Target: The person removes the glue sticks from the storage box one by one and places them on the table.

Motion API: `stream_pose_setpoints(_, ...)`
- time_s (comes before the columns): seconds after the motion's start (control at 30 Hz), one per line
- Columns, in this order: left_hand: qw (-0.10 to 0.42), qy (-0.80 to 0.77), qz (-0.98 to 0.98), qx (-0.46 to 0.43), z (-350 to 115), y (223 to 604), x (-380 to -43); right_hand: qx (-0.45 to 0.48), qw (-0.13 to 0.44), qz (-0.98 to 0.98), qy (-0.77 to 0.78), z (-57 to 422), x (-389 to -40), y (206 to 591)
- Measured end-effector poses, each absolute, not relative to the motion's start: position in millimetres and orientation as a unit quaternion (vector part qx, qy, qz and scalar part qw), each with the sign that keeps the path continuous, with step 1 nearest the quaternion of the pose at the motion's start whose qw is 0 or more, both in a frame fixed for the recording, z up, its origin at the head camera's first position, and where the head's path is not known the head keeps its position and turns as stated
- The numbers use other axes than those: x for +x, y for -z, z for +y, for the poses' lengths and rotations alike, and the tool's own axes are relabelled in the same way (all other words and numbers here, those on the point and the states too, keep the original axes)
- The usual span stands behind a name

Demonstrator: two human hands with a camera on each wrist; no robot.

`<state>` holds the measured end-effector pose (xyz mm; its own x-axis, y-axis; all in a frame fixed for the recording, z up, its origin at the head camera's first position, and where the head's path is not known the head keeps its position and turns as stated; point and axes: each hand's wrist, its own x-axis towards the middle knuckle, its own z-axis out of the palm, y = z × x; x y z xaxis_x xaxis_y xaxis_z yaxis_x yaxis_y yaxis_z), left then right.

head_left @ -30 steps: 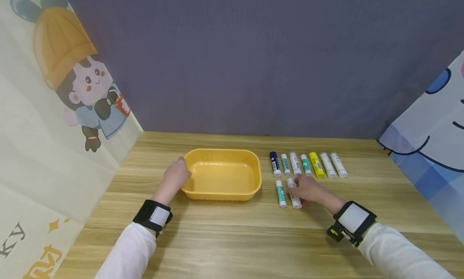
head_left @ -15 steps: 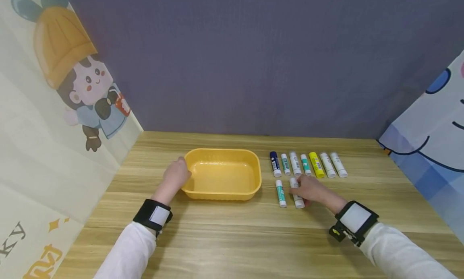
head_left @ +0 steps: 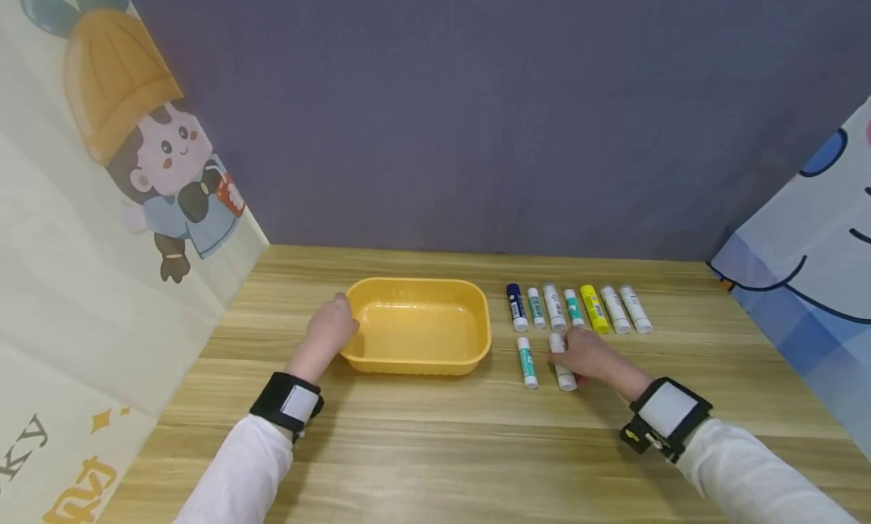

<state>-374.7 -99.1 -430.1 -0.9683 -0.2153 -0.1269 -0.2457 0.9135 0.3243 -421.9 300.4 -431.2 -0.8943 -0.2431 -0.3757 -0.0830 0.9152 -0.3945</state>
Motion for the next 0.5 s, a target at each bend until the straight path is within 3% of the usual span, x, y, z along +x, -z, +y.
stream_pose_setpoints(0.5, 0.036, -0.164, 0.978, -0.121, -99.1, 430.9, -375.4, -0.094, 0.209, 0.953, 0.197, 288.4, -418.5, 429.2)
